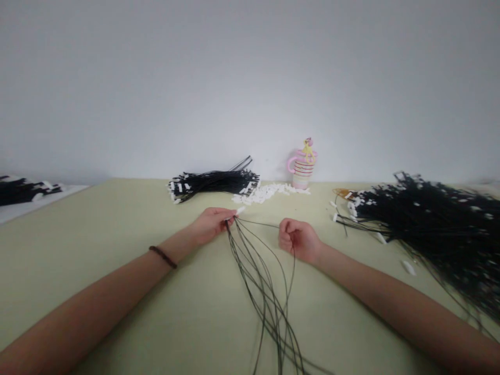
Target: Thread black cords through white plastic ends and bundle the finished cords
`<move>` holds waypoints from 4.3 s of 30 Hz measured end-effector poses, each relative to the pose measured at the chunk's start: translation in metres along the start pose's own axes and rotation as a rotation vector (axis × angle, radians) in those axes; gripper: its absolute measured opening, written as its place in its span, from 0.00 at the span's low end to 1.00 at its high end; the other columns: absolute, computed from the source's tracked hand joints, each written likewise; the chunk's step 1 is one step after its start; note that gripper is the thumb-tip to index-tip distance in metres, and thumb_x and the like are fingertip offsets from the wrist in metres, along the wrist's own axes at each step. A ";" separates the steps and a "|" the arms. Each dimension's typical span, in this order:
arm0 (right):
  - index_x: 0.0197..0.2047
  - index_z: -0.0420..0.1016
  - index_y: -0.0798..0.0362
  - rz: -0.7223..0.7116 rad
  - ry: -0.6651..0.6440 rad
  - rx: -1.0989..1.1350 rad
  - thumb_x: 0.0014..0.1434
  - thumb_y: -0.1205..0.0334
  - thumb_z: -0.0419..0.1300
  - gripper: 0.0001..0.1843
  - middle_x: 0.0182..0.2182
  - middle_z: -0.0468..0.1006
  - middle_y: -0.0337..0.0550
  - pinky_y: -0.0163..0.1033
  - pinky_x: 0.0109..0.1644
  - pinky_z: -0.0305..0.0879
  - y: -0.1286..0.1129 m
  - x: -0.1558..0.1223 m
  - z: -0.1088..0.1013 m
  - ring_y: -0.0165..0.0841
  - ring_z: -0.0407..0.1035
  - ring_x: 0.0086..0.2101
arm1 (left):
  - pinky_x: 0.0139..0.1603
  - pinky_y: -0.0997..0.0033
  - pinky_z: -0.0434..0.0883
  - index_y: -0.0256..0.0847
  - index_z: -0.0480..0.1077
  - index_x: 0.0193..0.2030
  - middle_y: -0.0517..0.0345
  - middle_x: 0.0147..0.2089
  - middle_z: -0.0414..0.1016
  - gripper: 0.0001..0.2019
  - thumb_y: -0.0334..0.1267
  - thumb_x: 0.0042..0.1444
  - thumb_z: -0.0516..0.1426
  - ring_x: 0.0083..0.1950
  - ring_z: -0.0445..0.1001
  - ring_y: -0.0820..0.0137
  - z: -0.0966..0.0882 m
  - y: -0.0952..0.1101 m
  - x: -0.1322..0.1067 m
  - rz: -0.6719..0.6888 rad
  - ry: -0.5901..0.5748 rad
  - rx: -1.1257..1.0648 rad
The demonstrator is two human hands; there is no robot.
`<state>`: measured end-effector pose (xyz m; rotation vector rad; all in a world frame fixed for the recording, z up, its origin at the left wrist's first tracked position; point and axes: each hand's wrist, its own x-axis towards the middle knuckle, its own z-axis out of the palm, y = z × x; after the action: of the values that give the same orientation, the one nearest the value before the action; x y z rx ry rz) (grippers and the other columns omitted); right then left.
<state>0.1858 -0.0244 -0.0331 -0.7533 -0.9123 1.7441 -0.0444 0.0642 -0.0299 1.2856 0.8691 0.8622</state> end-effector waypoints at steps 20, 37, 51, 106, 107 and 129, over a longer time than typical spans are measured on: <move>0.31 0.75 0.60 -0.062 0.006 -0.202 0.47 0.57 0.61 0.13 0.19 0.69 0.37 0.30 0.28 0.58 0.013 0.004 0.001 0.21 0.62 0.22 | 0.23 0.81 0.62 0.31 0.71 0.27 0.58 0.24 0.69 0.07 0.33 0.41 0.62 0.24 0.64 0.79 -0.067 0.013 0.011 -0.073 0.114 0.022; 0.22 0.62 0.56 -0.212 0.174 -0.669 0.47 0.67 0.53 0.04 0.14 0.66 0.33 0.26 0.13 0.49 0.026 0.000 0.010 0.20 0.57 0.12 | 0.26 0.82 0.60 0.33 0.72 0.26 0.61 0.23 0.66 0.09 0.39 0.43 0.61 0.24 0.61 0.82 0.040 -0.006 -0.018 -0.148 -0.141 -0.018; 0.21 0.63 0.56 -0.269 0.290 -0.777 0.47 0.65 0.52 0.06 0.14 0.64 0.33 0.26 0.14 0.49 0.025 -0.002 0.011 0.21 0.55 0.12 | 0.25 0.79 0.58 0.32 0.71 0.26 0.62 0.22 0.65 0.11 0.41 0.42 0.61 0.24 0.59 0.81 0.043 -0.004 -0.022 -0.114 -0.154 0.019; 0.23 0.66 0.58 -0.253 0.154 -0.704 0.48 0.60 0.56 0.09 0.16 0.63 0.34 0.29 0.21 0.51 0.024 0.000 0.010 0.22 0.56 0.17 | 0.23 0.77 0.54 0.32 0.71 0.26 0.61 0.21 0.64 0.15 0.46 0.45 0.57 0.22 0.58 0.80 0.042 -0.007 -0.023 0.006 -0.191 0.297; 0.24 0.67 0.57 -0.257 0.151 -0.727 0.49 0.60 0.55 0.09 0.16 0.64 0.34 0.29 0.21 0.51 0.024 0.000 0.010 0.22 0.56 0.18 | 0.23 0.77 0.53 0.32 0.71 0.26 0.61 0.20 0.64 0.15 0.46 0.45 0.57 0.22 0.58 0.80 0.042 -0.006 -0.024 0.005 -0.193 0.304; 0.26 0.67 0.56 -0.385 0.192 -0.870 0.50 0.57 0.56 0.10 0.19 0.64 0.35 0.29 0.23 0.53 0.027 0.001 0.008 0.23 0.57 0.20 | 0.23 0.78 0.54 0.32 0.70 0.26 0.61 0.21 0.63 0.14 0.45 0.45 0.57 0.22 0.58 0.79 0.042 -0.005 -0.024 -0.018 -0.183 0.239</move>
<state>0.1656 -0.0311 -0.0516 -1.1698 -1.5779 0.8775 -0.0162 0.0239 -0.0300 1.5368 0.8543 0.6284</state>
